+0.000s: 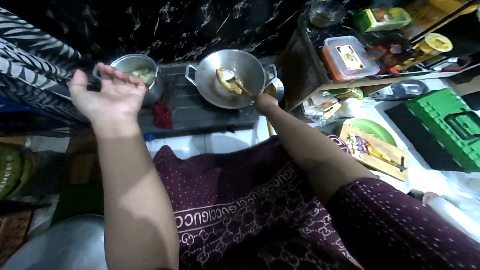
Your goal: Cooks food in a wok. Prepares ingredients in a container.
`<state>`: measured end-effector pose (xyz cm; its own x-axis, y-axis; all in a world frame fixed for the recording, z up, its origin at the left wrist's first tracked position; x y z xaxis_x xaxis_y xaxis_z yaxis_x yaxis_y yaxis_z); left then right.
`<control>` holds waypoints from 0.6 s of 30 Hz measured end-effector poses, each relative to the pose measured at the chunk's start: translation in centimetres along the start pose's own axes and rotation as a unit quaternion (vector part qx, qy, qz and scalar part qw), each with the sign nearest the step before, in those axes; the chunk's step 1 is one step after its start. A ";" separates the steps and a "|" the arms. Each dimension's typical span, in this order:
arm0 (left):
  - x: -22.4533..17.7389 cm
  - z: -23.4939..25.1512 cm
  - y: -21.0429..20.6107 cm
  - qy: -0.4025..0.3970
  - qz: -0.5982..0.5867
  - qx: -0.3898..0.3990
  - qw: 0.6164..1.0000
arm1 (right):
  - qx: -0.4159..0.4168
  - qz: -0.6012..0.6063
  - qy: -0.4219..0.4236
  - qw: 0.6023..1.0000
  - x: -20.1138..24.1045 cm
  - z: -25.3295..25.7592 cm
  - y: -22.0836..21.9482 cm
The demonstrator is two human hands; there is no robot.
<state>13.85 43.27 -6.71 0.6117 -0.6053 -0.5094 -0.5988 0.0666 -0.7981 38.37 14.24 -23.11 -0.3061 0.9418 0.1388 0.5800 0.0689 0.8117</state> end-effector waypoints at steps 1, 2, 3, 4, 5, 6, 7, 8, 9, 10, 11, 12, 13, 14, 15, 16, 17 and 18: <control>-0.1 0.1 -0.1 -0.002 0.000 0.001 1.000 | -0.008 0.007 -0.003 1.000 -0.4 0.5 -0.4; -0.3 0.2 0.0 -0.007 -0.001 -0.002 1.000 | -0.022 -0.001 -0.004 1.000 -0.5 0.9 -0.9; -0.5 0.3 0.2 -0.011 -0.002 -0.005 1.000 | -0.043 -0.022 0.002 0.999 -0.3 1.2 -1.4; -0.6 0.4 0.3 -0.011 -0.005 -0.003 1.000 | -0.075 -0.050 0.027 0.996 0.4 1.2 -1.9; -0.8 0.5 0.4 -0.010 -0.012 -0.005 1.000 | -0.106 -0.079 0.077 0.988 1.9 0.6 -2.2; -0.8 0.5 0.4 -0.010 -0.019 -0.006 1.000 | -0.119 -0.113 0.142 0.976 3.7 -0.3 -2.9; -0.9 0.4 0.3 -0.014 -0.024 -0.009 1.000 | -0.107 -0.149 0.199 0.963 5.7 -1.1 -4.1; -1.0 0.2 0.1 -0.021 -0.026 -0.012 0.999 | -0.072 -0.171 0.244 0.952 7.3 -2.0 -6.1; -1.1 0.1 -0.1 -0.028 -0.024 -0.010 0.999 | -0.008 -0.178 0.265 0.948 8.5 -2.6 -8.8; -1.0 0.0 -0.4 -0.031 -0.019 -0.007 0.999 | 0.085 -0.175 0.258 0.946 9.1 -3.0 -11.6; -0.9 -0.1 -0.7 -0.030 -0.012 -0.002 0.999 | 0.187 -0.170 0.237 0.938 9.2 -3.2 -14.1; -0.7 0.0 -1.1 -0.024 -0.002 0.005 1.000 | 0.258 -0.172 0.204 0.929 9.0 -3.2 -15.9; -0.6 0.2 -1.2 -0.018 0.010 0.013 1.000 | 0.285 -0.179 0.159 0.928 8.6 -3.0 -17.2; -0.6 0.5 -1.3 -0.016 0.020 0.019 0.999 | 0.272 -0.173 0.102 0.941 7.9 -2.3 -18.1; -0.7 1.0 -1.2 -0.015 0.027 0.022 0.999 | 0.233 -0.146 0.040 0.961 7.1 -1.4 -18.8; -0.9 1.5 -1.0 -0.016 0.029 0.026 0.999 | 0.184 -0.100 -0.014 0.978 6.5 -0.3 -19.5; -1.0 2.0 -0.7 -0.016 0.026 0.033 0.999 | 0.135 -0.041 -0.052 0.989 5.7 1.2 -20.2; -1.2 2.5 -0.4 -0.013 0.019 0.046 0.999 | 0.100 -0.001 -0.065 0.993 5.2 2.5 -20.7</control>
<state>14.62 45.93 -6.54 0.6038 -0.5805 -0.5463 -0.5715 0.1625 -0.8043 26.71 18.50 -40.62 -0.2156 0.9751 0.0519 0.7219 0.1234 0.6809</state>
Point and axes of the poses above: each hand's wrist, its own z-axis towards the middle knuckle, its own y-axis out of the back of the hand, x = y × z, the point moved 6 cm from there along z, towards the middle knuckle, and after that the axes turned 2 degrees about y, right-handed, at the moved point
